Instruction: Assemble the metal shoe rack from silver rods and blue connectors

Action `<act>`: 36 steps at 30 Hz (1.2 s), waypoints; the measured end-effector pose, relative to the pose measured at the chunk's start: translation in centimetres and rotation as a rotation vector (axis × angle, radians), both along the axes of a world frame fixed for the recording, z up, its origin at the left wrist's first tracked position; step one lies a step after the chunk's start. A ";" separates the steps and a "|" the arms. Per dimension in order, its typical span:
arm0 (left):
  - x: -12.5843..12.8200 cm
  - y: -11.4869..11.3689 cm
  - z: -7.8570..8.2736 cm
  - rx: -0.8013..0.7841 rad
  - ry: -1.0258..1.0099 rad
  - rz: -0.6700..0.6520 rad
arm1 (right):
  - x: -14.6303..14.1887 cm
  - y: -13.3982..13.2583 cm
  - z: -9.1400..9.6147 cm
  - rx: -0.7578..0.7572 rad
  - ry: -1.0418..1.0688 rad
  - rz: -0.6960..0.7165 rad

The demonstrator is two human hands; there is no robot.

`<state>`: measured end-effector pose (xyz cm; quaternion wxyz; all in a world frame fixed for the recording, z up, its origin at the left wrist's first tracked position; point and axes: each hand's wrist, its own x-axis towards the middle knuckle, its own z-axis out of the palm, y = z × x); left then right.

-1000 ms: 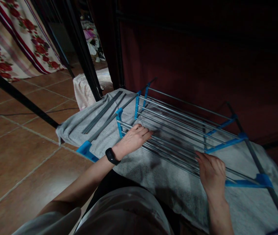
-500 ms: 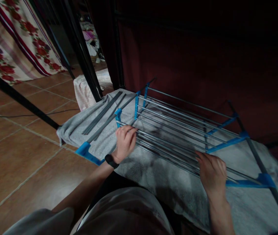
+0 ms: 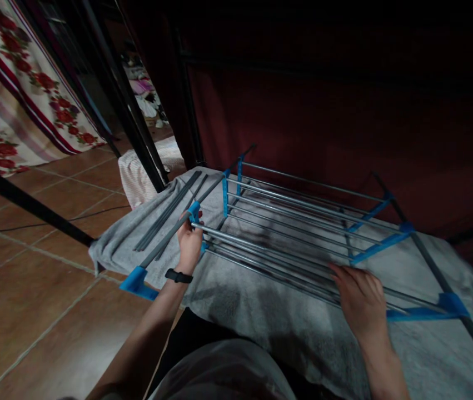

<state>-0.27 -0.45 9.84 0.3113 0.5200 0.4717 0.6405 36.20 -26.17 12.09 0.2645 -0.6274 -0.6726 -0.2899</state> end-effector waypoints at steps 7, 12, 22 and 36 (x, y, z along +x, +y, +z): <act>0.1 0.3 0.6 -0.065 -0.068 -0.063 | -0.6 0.2 0.8 0.005 -0.008 0.027; 0.5 0.2 1.1 -0.126 -0.139 -0.035 | -3.2 1.1 1.3 -0.034 -0.032 0.039; 0.7 0.4 2.3 -0.240 -0.202 -0.006 | -7.0 4.4 1.5 -0.146 -0.053 0.056; 1.3 0.1 3.0 -0.266 -0.415 0.012 | -5.7 4.0 2.1 -0.211 -0.130 0.095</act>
